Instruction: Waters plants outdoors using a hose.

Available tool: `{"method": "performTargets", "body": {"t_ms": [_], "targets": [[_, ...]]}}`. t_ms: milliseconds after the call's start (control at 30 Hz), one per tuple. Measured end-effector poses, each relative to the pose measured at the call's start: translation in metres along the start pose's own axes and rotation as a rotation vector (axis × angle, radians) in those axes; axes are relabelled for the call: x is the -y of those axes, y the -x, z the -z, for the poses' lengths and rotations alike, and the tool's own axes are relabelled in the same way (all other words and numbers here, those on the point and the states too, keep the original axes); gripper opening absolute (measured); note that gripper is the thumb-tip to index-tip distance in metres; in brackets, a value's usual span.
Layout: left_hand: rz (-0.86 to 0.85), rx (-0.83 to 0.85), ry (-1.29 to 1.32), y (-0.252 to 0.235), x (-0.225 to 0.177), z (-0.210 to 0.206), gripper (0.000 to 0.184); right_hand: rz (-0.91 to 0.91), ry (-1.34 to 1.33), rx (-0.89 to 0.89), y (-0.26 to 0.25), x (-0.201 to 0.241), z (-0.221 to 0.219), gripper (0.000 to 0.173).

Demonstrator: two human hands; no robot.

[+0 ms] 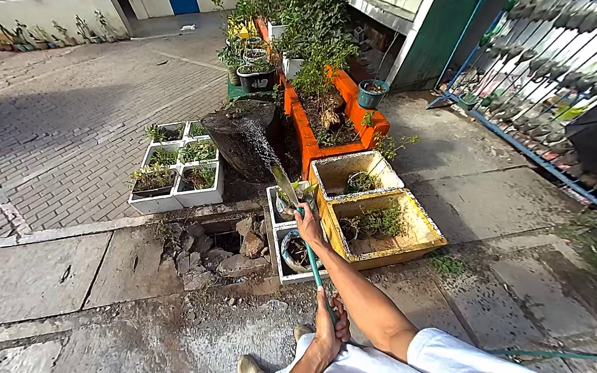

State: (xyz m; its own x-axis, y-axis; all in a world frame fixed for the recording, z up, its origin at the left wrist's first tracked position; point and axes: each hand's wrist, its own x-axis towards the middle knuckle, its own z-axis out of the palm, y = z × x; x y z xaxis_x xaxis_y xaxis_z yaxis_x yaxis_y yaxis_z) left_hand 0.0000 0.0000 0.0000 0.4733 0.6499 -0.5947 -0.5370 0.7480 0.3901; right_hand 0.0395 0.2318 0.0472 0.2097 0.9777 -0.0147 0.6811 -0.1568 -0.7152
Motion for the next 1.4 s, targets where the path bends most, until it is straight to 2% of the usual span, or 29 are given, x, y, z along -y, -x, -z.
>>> {"method": "performTargets", "body": {"t_ms": [467,867,1400], "targets": [[0.012,-0.013,0.003,-0.001,0.002,-0.001,0.076,-0.021,0.011,0.025,-0.002,-0.002,0.002,0.037],[0.019,-0.027,0.017,-0.001,0.002,-0.002,0.077,0.052,-0.001,0.105,0.002,0.008,-0.007,0.038],[0.011,-0.010,0.018,-0.002,0.000,0.001,0.077,0.058,-0.029,0.073,0.002,0.011,-0.010,0.037]]}}
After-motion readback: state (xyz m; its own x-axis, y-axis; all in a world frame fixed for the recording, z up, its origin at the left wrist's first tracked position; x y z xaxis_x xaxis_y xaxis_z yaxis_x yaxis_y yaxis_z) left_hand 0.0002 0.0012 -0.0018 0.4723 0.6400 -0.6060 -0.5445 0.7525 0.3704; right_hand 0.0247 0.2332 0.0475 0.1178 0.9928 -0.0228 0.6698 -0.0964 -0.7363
